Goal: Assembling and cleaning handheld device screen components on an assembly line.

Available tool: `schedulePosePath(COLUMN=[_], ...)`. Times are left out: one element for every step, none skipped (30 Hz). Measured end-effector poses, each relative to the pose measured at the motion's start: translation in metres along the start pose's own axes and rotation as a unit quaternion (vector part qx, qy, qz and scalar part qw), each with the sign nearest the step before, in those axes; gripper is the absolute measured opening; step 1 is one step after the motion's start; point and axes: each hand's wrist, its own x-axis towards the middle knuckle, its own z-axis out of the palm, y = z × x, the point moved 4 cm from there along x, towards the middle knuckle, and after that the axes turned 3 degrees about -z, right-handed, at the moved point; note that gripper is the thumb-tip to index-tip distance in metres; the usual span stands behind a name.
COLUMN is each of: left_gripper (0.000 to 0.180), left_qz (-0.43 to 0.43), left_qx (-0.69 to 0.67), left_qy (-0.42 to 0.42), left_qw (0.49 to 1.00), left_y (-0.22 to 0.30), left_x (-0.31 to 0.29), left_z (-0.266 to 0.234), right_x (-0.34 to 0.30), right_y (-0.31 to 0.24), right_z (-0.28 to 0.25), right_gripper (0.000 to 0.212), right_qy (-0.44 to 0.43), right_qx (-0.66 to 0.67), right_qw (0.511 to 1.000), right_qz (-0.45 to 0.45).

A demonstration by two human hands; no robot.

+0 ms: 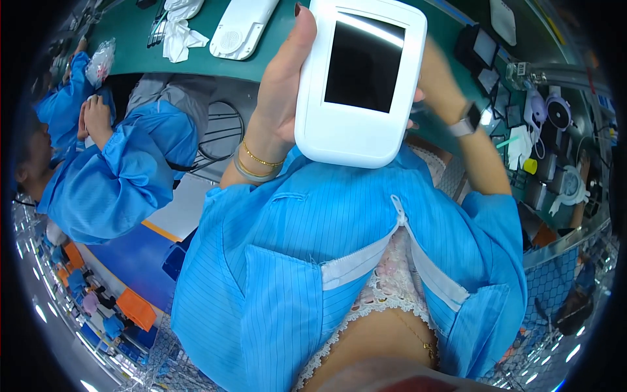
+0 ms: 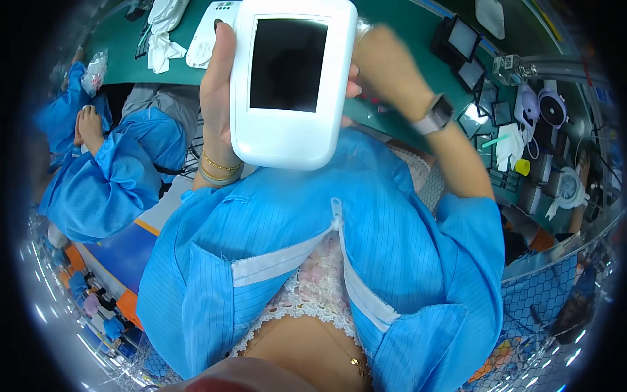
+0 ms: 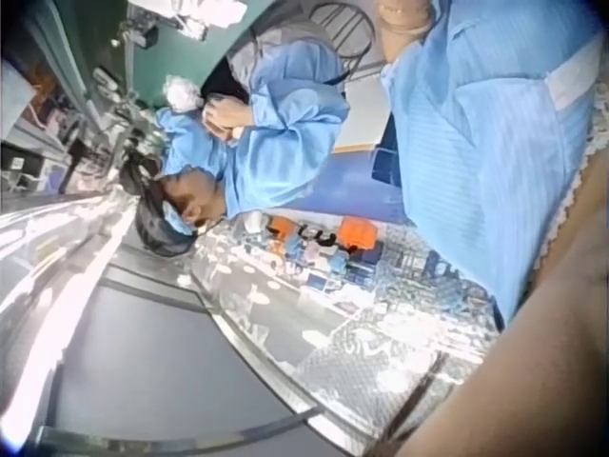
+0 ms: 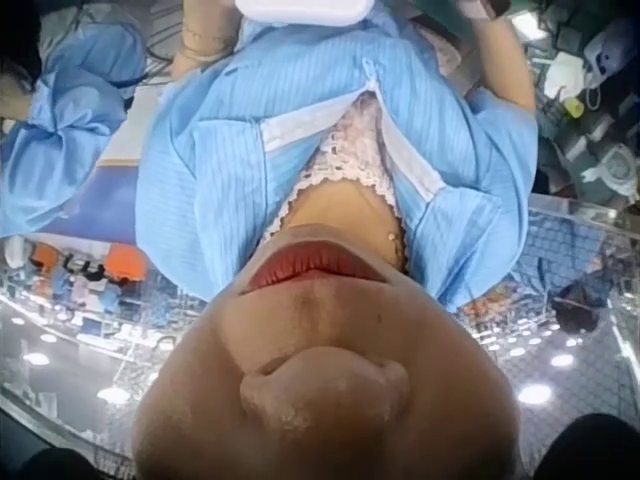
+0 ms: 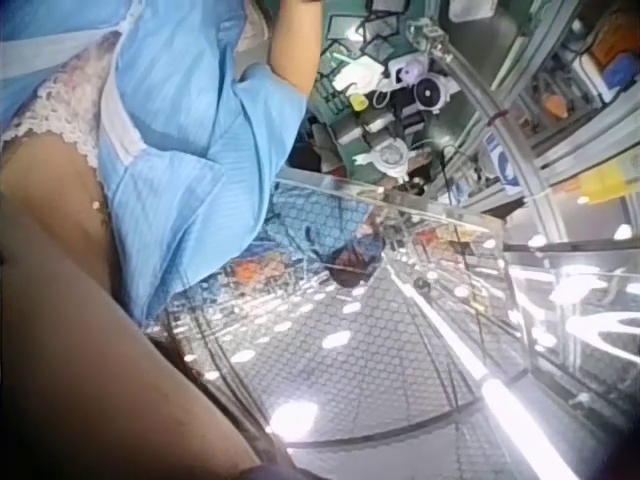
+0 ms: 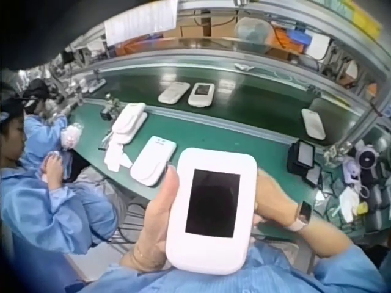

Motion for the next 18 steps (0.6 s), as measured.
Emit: schedulePosePath(left_gripper=[0.095, 0.094, 0.091, 0.087, 0.084, 0.079, 0.076, 0.068, 0.069, 0.070, 0.072, 0.069, 0.065, 0.062, 0.064, 0.065, 0.067, 0.066], left_qz=[-0.008, -0.004, 0.007, 0.009, 0.023, 0.039, 0.061, 0.059, 0.056, 0.046, 0.051, 0.077, 0.127, 0.141, 0.133, 0.067, 0.020, -0.018], left_qx=[-0.004, -0.007, -0.036, -0.033, 0.020, -0.108, -0.196, -0.099, -0.064, -0.025, -0.051, -0.028, -0.015, -0.045, -0.057, -0.008, 0.039, 0.091], left_qy=[0.005, 0.014, 0.042, 0.046, 0.063, 0.003, 0.001, 0.046, 0.034, -0.015, -0.016, 0.005, 0.038, 0.015, 0.023, -0.054, -0.054, -0.065], left_qw=[1.000, 1.000, 0.998, 0.998, 0.998, 0.993, 0.979, 0.992, 0.996, 0.999, 0.997, 0.997, 0.991, 0.989, 0.989, 0.996, 0.998, 0.994], left_y=[0.002, 0.003, 0.004, 0.008, 0.016, 0.023, 0.038, 0.052, 0.072, 0.095, 0.119, 0.141, 0.165, 0.186, 0.186, 0.180, 0.165, 0.156], left_x=[0.003, 0.005, 0.006, 0.013, 0.019, 0.032, 0.046, 0.061, 0.078, 0.096, 0.117, 0.134, 0.151, 0.171, 0.189, 0.199, 0.204, 0.207], left_z=[0.003, 0.006, 0.010, 0.005, 0.000, -0.010, -0.022, -0.019, -0.025, -0.032, -0.042, -0.037, -0.041, -0.055, -0.041, -0.022, -0.003, 0.009], right_x=[-0.015, -0.016, -0.022, -0.023, -0.021, -0.022, -0.029, -0.038, -0.043, -0.043, -0.047, -0.049, -0.050, -0.053, -0.060, -0.067, -0.075, -0.085], right_y=[0.002, -0.004, 0.006, 0.011, 0.009, 0.008, 0.006, 0.006, 0.001, -0.006, -0.012, -0.016, -0.019, -0.022, -0.022, -0.021, -0.018, -0.013], right_z=[0.021, 0.015, 0.021, 0.014, -0.006, -0.017, -0.026, -0.029, -0.038, -0.049, -0.056, -0.060, -0.066, -0.071, -0.074, -0.079, -0.083, -0.089], right_gripper=[0.016, 0.019, 0.019, 0.017, 0.019, 0.037, 0.034, 0.029, 0.026, 0.025, 0.025, 0.026, 0.026, 0.026, 0.026, 0.028, 0.029, 0.031], right_qy=[0.128, 0.079, 0.011, 0.026, 0.068, 0.023, 0.095, 0.149, 0.166, 0.172, 0.175, 0.175, 0.180, 0.171, 0.166, 0.186, 0.205, 0.225], right_qx=[0.190, 0.098, 0.114, 0.068, 0.087, 0.084, 0.081, 0.108, 0.126, 0.142, 0.134, 0.130, 0.122, 0.122, 0.121, 0.115, 0.108, 0.090], right_qw=[0.973, 0.992, 0.993, 0.997, 0.993, 0.993, 0.990, 0.982, 0.977, 0.974, 0.975, 0.976, 0.976, 0.977, 0.978, 0.974, 0.970, 0.966], right_qz=[0.016, 0.005, 0.036, 0.032, 0.040, 0.083, 0.066, 0.048, 0.047, 0.047, 0.032, 0.022, 0.021, 0.025, 0.044, 0.053, 0.069, 0.087])
